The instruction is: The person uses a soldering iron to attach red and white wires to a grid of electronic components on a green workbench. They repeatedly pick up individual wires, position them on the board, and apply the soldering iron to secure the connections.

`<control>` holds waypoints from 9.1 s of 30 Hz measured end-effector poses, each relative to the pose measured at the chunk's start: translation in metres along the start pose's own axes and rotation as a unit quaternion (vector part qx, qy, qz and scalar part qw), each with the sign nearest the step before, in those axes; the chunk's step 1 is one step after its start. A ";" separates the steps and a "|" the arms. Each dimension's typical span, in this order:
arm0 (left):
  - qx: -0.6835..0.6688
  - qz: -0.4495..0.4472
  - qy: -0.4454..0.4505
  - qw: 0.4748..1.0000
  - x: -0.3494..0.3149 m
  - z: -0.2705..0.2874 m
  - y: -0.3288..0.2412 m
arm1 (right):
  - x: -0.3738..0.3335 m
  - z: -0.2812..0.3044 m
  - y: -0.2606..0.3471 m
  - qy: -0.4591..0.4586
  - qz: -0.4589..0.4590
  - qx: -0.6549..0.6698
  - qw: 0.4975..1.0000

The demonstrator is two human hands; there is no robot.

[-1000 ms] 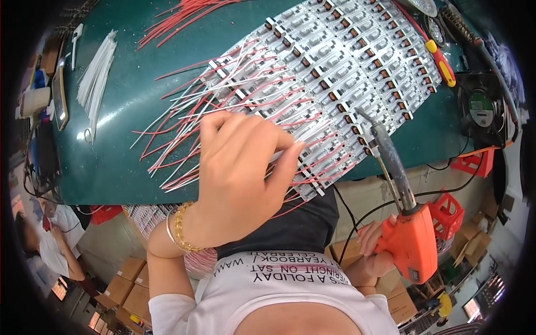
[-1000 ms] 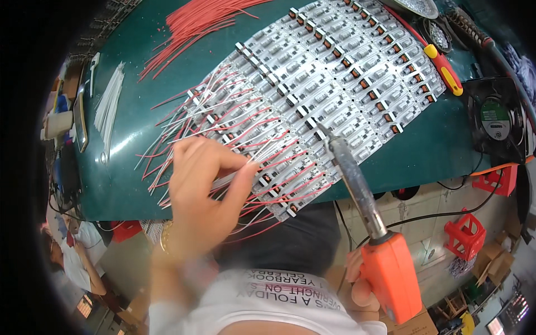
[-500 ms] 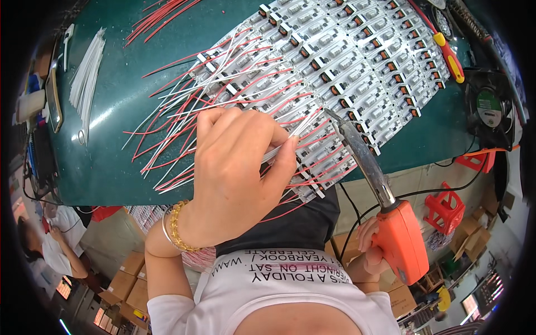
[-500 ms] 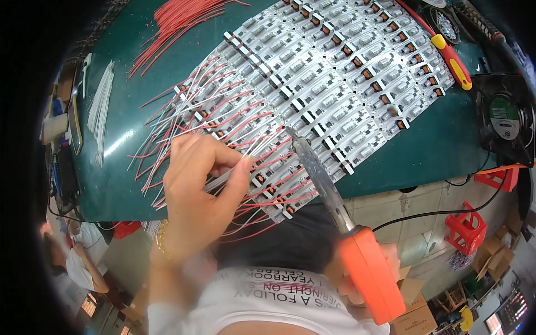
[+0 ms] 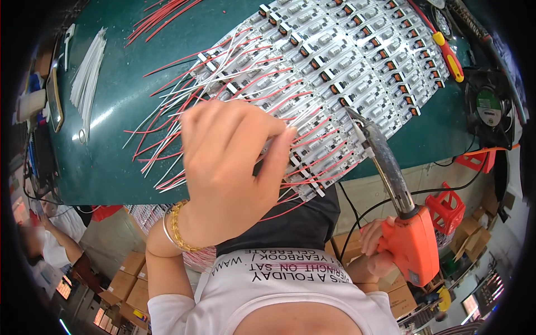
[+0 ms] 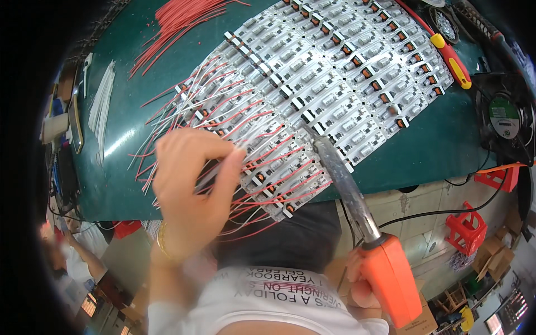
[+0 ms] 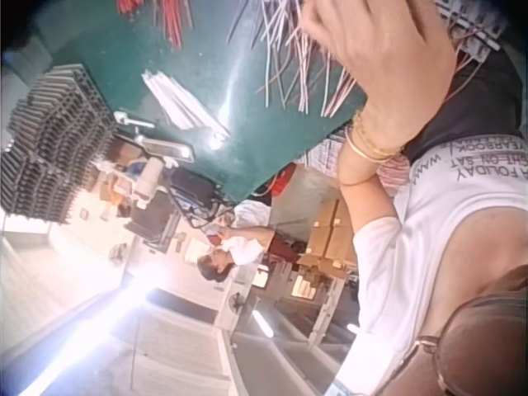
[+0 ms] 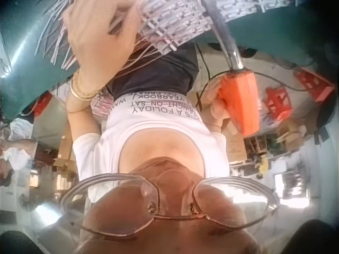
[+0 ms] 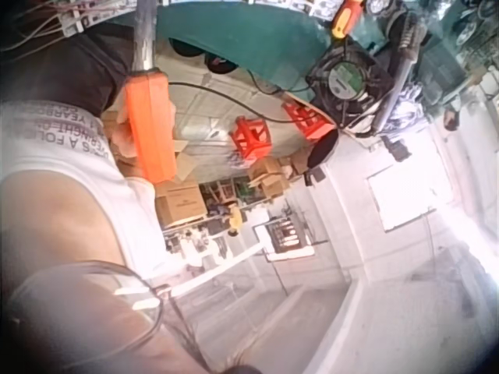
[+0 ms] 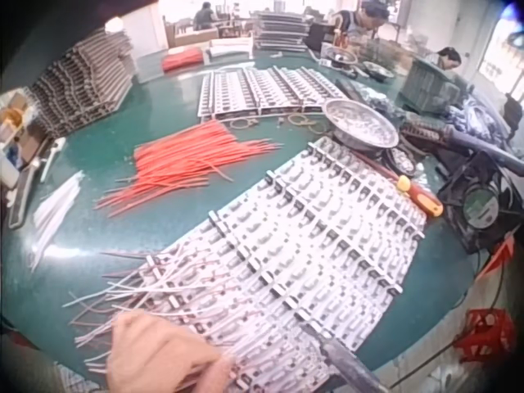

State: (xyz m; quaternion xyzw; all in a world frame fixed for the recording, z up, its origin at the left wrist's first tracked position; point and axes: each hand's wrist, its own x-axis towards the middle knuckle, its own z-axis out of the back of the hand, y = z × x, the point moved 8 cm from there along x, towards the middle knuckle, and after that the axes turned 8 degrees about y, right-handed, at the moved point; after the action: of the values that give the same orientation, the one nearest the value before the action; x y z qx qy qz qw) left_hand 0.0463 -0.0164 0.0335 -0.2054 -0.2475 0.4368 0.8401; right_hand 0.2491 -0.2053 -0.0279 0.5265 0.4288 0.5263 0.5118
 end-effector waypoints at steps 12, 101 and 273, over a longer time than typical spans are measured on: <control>-0.009 -0.011 0.070 0.997 0.009 -0.017 -0.012 | -0.009 0.009 -0.002 -0.050 -0.129 -0.024 0.990; 0.015 -0.085 0.020 0.996 0.000 0.001 -0.023 | -0.007 0.011 0.003 -0.017 0.052 0.140 0.989; -0.126 -0.022 0.040 0.991 0.067 0.017 0.107 | 0.100 -0.053 0.017 -0.094 -0.098 -0.059 0.989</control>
State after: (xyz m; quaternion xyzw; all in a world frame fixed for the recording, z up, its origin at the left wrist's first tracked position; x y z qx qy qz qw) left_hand 0.0020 0.0986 0.0027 -0.3212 -0.2710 0.3753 0.8262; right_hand 0.2025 -0.1032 -0.0033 0.4979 0.3964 0.4456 0.6296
